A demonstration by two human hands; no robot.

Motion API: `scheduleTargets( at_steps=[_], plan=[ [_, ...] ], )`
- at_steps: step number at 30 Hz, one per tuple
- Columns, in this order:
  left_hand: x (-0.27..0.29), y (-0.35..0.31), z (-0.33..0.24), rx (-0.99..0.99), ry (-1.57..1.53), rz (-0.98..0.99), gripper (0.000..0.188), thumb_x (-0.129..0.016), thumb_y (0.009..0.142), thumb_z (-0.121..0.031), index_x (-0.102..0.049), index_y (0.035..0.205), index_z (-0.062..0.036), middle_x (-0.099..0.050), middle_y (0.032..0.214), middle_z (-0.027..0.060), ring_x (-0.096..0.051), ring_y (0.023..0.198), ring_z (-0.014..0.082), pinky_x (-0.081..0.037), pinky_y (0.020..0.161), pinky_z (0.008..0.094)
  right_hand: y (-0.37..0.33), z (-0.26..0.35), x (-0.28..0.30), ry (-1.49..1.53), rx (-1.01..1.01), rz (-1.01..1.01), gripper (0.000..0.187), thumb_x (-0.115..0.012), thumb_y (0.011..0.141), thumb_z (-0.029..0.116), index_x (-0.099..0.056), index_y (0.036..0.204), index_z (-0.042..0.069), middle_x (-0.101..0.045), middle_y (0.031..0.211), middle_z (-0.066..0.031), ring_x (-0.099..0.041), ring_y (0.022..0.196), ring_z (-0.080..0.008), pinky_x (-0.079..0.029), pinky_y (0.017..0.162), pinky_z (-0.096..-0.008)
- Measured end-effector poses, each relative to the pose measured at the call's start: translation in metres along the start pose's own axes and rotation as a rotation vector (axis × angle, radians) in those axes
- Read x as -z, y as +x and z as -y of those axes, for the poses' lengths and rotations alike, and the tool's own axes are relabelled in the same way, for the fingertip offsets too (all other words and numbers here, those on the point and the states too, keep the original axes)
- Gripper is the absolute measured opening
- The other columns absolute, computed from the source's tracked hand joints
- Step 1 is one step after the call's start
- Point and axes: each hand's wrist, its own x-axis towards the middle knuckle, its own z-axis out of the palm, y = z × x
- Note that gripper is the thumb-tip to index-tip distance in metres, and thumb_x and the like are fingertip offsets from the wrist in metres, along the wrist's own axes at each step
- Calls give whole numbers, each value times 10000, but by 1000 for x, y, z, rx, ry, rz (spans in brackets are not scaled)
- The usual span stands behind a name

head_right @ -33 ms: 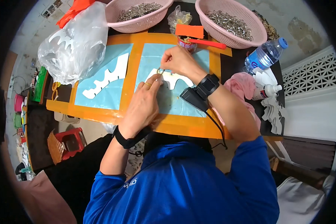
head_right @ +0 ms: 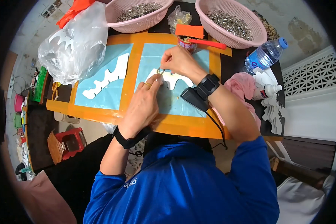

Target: The recorder applies glue to a white shoe component and then carefully places small decorative eyelets onto it.

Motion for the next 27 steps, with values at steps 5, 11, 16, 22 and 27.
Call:
scheduleTargets(
  at_steps=[5,11,16,22,27],
  plan=[
    [2,0,0,3,-20,3,509,-483,764,118,-562,1261,43,-564,1388,220,-584,1071,441,-496,967,473,-1,0,0,12,-2,15,120,-765,862,89,-710,868,-17,-652,741,1,-590,612,-62,-487,513,-231],
    [2,0,1,3,-22,5,512,-477,774,125,-556,1274,43,-560,1395,219,-589,1078,436,-500,966,475,-1,0,1,15,8,26,115,-758,874,84,-705,879,-19,-649,742,-1,-589,597,-64,-480,504,-233],
    [2,0,0,3,-30,-9,515,-473,776,132,-549,1277,43,-553,1400,218,-588,1078,437,-499,966,475,-1,-1,-1,16,27,18,118,-761,874,75,-691,884,-18,-640,744,-3,-585,604,-62,-489,507,-238],
    [7,4,1,56,-181,18,441,-493,819,94,-467,1257,47,-604,1244,275,-595,1036,465,-493,927,497,-1,-5,0,28,63,29,103,-756,867,55,-680,891,-10,-623,732,12,-575,619,-55,-491,508,-231],
    [13,6,5,128,-288,48,451,-496,826,93,-415,1264,20,-636,1090,302,-619,1019,475,-496,885,513,-2,-3,1,10,64,33,74,-744,869,51,-696,895,1,-621,728,23,-573,628,-41,-500,514,-222]
  ],
)
